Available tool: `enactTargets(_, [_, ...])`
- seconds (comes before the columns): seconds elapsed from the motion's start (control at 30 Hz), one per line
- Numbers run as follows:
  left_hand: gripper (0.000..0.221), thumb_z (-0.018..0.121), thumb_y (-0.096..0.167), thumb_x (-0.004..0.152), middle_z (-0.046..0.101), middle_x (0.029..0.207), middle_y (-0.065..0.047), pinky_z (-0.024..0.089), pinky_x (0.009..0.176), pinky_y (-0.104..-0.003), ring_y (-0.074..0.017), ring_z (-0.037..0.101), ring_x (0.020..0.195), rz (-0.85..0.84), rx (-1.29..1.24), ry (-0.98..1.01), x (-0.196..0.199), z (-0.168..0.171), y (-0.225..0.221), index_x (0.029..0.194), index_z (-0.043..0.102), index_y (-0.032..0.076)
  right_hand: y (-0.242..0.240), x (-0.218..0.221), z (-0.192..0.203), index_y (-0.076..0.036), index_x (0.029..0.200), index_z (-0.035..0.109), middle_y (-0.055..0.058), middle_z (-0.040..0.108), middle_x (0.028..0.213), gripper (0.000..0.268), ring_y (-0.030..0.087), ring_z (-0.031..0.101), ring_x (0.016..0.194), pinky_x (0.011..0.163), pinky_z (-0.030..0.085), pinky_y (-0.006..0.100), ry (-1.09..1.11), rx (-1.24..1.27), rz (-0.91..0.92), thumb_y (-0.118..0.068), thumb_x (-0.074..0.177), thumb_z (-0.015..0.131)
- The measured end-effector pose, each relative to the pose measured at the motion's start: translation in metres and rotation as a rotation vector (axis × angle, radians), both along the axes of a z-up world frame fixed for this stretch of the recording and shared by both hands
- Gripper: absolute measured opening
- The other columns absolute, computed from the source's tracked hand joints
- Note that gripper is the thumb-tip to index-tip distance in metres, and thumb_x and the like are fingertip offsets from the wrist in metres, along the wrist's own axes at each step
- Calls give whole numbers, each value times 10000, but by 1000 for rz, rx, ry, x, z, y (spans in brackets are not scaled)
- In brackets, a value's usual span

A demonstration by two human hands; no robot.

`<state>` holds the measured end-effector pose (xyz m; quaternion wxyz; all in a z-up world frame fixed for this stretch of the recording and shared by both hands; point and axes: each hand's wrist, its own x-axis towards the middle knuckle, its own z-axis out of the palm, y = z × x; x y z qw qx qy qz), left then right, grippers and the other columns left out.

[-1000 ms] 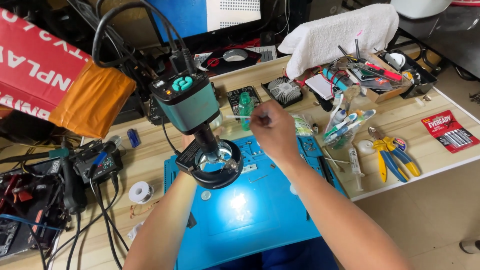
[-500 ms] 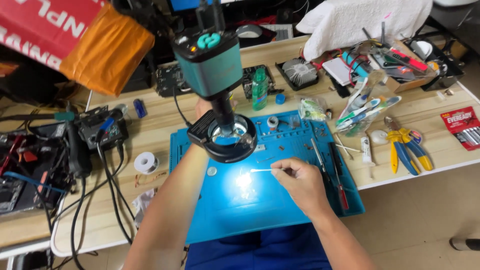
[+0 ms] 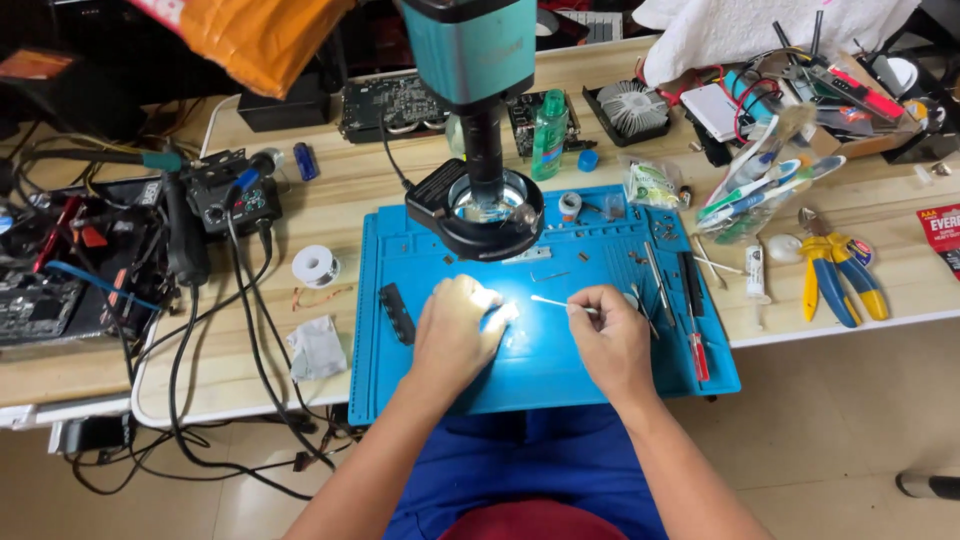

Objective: Cleaning a small electronic component with a cotton swab and solvent under a digital microscope.

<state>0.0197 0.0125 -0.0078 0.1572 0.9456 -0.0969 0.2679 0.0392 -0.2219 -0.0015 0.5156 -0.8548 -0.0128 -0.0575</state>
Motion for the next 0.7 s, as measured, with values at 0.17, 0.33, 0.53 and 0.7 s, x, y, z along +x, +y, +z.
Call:
enactTargets(0.17, [200, 798, 407, 954, 654, 886, -47, 618, 744, -488, -344, 706, 877, 54, -65, 231, -2, 8, -10, 955, 839, 211, 2, 1, 0, -180, 1031, 822, 79, 795, 797, 114, 240, 738, 746, 760, 618, 443, 25, -39, -6, -215, 938, 767])
enactTargets(0.33, [114, 764, 376, 912, 673, 918, -8, 644, 848, -545, -382, 753, 951, 150, -220, 521, 10, 21, -9, 886, 772, 265, 6, -1, 13, -177, 1119, 862, 93, 831, 894, 180, 238, 748, 786, 789, 634, 428, -39, 14, 57, -192, 980, 749])
enactTargets(0.53, [75, 716, 298, 867, 703, 954, -30, 601, 994, -525, -394, 778, 1030, 138, -207, 654, 22, 17, -12, 846, 729, 227, 5, 2, 3, -148, 1103, 848, 116, 838, 910, 197, 278, 797, 850, 806, 655, 468, -74, -35, 84, -172, 1000, 681])
enactTargets(0.7, [114, 660, 175, 891, 765, 781, -146, 644, 800, -511, -447, 792, 881, 21, -533, 415, 24, -19, -7, 985, 724, 170, 4, 0, -1, -157, 1041, 835, 91, 819, 897, 130, 263, 795, 823, 779, 646, 450, -107, 10, 100, -261, 969, 804])
